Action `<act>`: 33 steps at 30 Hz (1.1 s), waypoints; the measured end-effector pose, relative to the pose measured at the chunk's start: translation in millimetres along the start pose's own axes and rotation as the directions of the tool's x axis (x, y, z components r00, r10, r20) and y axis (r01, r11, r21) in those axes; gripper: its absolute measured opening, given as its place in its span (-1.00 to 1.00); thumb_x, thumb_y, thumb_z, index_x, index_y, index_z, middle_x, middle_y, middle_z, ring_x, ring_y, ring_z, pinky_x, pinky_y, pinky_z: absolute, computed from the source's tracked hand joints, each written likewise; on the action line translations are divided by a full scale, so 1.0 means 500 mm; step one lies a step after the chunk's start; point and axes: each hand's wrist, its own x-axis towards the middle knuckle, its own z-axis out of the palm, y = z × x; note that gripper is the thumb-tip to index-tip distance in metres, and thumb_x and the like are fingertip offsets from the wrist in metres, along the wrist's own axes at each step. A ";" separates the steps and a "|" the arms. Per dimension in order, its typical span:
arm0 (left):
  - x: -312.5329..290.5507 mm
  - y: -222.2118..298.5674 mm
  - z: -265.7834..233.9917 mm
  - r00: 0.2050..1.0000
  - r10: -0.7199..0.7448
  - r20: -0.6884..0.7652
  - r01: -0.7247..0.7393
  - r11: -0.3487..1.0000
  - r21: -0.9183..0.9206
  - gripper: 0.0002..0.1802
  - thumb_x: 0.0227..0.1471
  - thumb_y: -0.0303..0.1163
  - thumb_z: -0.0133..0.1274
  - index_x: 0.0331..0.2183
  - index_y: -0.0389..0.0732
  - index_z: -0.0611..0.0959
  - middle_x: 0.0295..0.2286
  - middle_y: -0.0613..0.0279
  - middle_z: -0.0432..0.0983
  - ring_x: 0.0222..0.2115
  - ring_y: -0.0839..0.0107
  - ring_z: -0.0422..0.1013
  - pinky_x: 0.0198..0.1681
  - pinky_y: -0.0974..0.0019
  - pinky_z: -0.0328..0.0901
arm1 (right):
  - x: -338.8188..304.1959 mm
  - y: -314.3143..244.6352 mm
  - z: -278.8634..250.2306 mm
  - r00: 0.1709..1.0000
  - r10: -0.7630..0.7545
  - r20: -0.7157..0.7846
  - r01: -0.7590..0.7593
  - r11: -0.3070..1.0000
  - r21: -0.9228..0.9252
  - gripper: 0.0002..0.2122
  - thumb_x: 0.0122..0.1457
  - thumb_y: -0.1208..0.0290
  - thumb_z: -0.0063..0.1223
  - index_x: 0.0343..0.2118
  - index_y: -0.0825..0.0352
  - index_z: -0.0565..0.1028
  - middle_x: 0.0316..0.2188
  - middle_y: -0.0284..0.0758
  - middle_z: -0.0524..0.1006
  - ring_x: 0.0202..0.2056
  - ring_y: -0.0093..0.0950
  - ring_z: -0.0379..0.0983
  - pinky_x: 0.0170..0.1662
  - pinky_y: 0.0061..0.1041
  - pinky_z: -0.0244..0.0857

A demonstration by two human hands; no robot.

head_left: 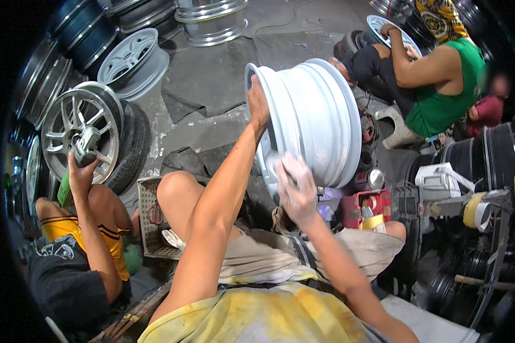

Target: The person sits on the floor and wipes a white car wheel rim with a purple cloth. They rotate the rim to clean different sections, focusing on the outer face and edges. Other workers are visible in the background handling similar rims.

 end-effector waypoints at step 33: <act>0.218 -0.059 -0.074 0.992 -0.122 0.036 0.119 0.991 0.065 -0.25 0.37 0.10 -0.38 -0.12 -0.38 0.68 -0.26 0.02 0.66 -0.23 0.18 0.60 -0.15 0.11 0.45 | -0.329 -0.016 0.037 0.626 0.613 0.482 -0.730 0.678 0.086 -0.78 0.29 0.32 0.06 -0.20 0.34 0.65 -0.18 -0.19 0.65 -0.07 -0.20 0.50 0.02 -0.27 0.33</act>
